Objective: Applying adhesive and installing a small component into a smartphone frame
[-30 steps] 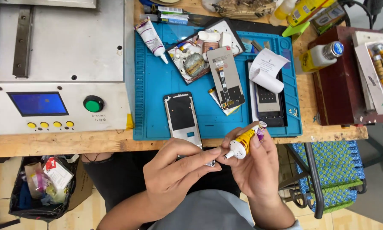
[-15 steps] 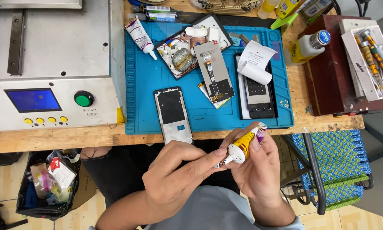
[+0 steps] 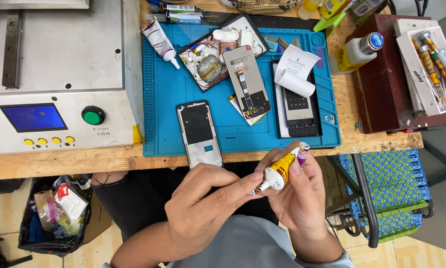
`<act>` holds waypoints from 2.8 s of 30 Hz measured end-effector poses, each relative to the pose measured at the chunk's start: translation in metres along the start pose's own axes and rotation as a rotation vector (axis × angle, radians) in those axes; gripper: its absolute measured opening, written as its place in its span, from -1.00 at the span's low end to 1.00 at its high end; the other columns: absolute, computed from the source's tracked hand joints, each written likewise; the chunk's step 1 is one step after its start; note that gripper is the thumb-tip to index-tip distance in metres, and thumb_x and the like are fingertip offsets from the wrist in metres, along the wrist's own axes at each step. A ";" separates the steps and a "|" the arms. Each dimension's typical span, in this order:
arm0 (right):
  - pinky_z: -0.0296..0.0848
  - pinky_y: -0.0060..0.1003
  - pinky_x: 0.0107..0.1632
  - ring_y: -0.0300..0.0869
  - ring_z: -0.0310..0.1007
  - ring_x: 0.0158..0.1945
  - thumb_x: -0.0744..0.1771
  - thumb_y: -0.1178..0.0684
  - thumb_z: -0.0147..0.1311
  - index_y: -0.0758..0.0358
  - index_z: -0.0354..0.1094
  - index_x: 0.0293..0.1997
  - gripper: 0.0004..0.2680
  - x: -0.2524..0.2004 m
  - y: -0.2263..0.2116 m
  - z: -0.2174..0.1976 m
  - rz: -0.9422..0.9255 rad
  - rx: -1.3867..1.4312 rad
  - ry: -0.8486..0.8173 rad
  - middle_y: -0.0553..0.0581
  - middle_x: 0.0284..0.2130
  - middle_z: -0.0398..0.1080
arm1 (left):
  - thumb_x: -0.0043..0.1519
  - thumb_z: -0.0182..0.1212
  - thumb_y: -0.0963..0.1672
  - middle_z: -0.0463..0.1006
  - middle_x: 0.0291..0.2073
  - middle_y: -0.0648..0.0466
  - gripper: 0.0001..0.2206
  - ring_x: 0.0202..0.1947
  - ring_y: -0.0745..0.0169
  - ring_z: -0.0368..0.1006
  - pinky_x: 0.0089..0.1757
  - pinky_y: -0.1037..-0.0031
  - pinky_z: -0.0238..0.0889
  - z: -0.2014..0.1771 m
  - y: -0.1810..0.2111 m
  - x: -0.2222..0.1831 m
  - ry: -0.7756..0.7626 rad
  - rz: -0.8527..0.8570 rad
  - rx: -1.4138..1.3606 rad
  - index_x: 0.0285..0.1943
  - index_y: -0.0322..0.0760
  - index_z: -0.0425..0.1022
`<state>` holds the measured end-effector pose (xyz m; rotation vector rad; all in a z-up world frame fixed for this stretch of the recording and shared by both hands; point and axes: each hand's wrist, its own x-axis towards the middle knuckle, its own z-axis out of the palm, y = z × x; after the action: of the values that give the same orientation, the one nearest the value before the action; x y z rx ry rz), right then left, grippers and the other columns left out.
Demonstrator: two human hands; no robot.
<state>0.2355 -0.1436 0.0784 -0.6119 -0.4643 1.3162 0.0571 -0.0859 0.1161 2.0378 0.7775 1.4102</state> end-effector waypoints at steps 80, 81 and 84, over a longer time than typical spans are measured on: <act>0.55 0.26 -0.09 0.34 0.60 -0.11 0.36 -0.21 0.31 0.19 0.52 -0.09 -0.73 0.379 0.050 0.043 -0.079 -1.991 0.216 0.29 -0.14 0.60 | 0.45 0.11 -0.09 0.33 0.53 -0.15 -0.33 0.51 -0.06 0.26 0.34 0.12 0.23 -0.043 -0.095 -0.006 -0.709 0.523 1.092 0.77 0.12 -0.05; 0.55 0.26 -0.09 0.34 0.60 -0.11 0.36 -0.21 0.31 0.19 0.52 -0.09 -0.73 0.370 0.053 0.047 -0.072 -1.995 0.214 0.29 -0.14 0.60 | 0.45 0.11 -0.09 0.33 0.53 -0.15 -0.33 0.51 -0.06 0.26 0.34 0.12 0.23 -0.041 -0.096 -0.006 -0.711 0.517 1.087 0.77 0.12 -0.05; 0.58 0.12 -0.24 0.06 0.63 -0.26 0.36 -0.06 0.42 0.11 0.43 -0.23 -0.81 0.361 0.063 0.048 -0.279 -1.855 0.095 0.14 -0.32 0.62 | 0.34 0.10 -0.03 0.16 0.63 -0.19 -0.29 0.62 -0.13 0.07 0.40 0.01 0.09 -0.035 -0.096 -0.007 -0.873 0.536 1.082 0.74 0.04 -0.05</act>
<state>0.2307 0.2259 0.0638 -1.9763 -1.6121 0.2313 0.0070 -0.0209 0.0544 3.4596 0.6391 0.0283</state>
